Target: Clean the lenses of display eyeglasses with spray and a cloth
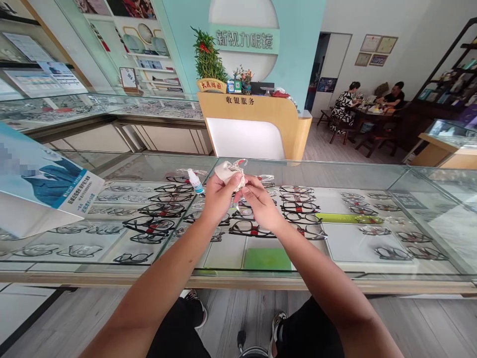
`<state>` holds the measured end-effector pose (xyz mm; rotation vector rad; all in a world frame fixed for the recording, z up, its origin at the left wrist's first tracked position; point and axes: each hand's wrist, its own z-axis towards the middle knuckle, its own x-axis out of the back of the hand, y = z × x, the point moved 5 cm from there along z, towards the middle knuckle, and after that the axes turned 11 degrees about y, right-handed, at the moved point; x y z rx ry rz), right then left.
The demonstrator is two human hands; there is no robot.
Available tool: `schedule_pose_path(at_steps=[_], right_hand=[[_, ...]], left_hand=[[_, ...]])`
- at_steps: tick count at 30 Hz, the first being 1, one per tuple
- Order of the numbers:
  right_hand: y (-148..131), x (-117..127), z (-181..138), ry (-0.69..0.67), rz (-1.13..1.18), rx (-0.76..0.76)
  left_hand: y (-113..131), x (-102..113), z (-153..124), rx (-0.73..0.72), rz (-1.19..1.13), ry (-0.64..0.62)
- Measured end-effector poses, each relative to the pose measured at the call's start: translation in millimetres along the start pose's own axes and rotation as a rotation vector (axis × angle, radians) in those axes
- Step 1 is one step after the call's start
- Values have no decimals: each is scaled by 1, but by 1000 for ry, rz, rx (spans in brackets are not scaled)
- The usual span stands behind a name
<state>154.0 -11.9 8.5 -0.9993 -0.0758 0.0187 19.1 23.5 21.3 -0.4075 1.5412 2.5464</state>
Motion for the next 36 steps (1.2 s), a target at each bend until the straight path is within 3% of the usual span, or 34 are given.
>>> schedule_pose_path(at_steps=[6, 12, 15, 23, 31, 36], right_hand=[[-1, 2, -1, 22, 14, -27], [0, 15, 3, 118, 68, -80], [3, 19, 4, 159, 103, -80], [10, 32, 8, 248, 109, -98], [10, 34, 9, 256, 125, -101], [10, 33, 9, 245, 131, -108]], left_hand=[[-14, 15, 7, -42, 35, 117], [-25, 18, 22, 45, -44, -104], [-24, 15, 22, 80, -85, -148], [-23, 18, 24, 115, -124, 32], [-29, 24, 29, 103, -90, 89], [-28, 22, 27, 83, -105, 45]])
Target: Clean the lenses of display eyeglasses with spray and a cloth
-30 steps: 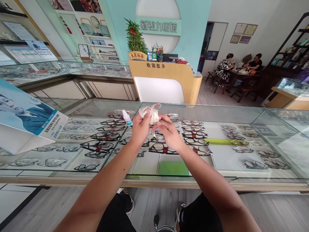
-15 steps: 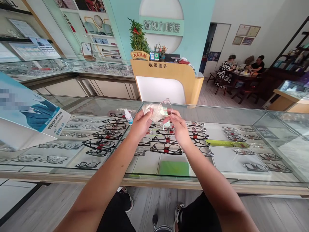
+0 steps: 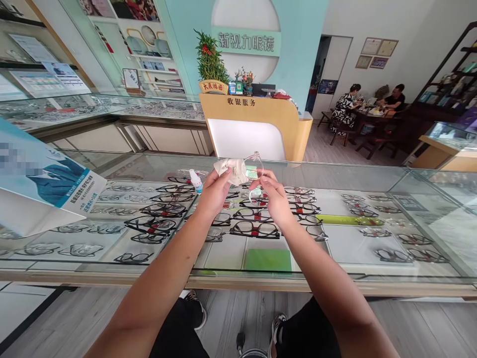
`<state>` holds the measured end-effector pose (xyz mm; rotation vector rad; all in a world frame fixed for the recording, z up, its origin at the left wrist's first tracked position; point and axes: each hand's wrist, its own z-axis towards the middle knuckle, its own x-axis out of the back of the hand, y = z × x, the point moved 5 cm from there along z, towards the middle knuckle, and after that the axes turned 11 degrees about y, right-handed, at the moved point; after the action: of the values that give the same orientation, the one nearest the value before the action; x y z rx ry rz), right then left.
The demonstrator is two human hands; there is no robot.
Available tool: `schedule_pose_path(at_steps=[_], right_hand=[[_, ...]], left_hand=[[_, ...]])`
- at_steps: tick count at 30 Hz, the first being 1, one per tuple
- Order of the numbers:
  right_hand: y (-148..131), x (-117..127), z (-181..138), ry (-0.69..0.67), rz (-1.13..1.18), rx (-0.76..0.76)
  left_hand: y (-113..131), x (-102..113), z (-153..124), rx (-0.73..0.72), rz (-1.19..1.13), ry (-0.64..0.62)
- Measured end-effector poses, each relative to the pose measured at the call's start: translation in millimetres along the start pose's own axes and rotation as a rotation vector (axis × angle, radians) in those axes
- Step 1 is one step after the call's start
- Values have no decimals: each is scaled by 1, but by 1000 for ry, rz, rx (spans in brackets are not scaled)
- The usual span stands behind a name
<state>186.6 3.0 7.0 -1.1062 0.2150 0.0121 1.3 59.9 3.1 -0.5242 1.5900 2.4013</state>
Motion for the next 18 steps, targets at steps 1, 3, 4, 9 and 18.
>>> schedule_pose_path(at_steps=[1, 3, 4, 9, 18], right_hand=[[0, 0, 0, -6, -15, -2], [2, 0, 0, -14, -40, -8], [2, 0, 1, -16, -45, -13], [4, 0, 2, -16, -28, -31], [7, 4, 5, 3, 3, -28]], left_hand=[[1, -1, -1, -6, 4, -18], [3, -2, -2, -11, 17, -45], [3, -3, -2, -7, 17, -51], [10, -6, -3, 67, -120, -81], [9, -7, -4, 97, -127, -148]])
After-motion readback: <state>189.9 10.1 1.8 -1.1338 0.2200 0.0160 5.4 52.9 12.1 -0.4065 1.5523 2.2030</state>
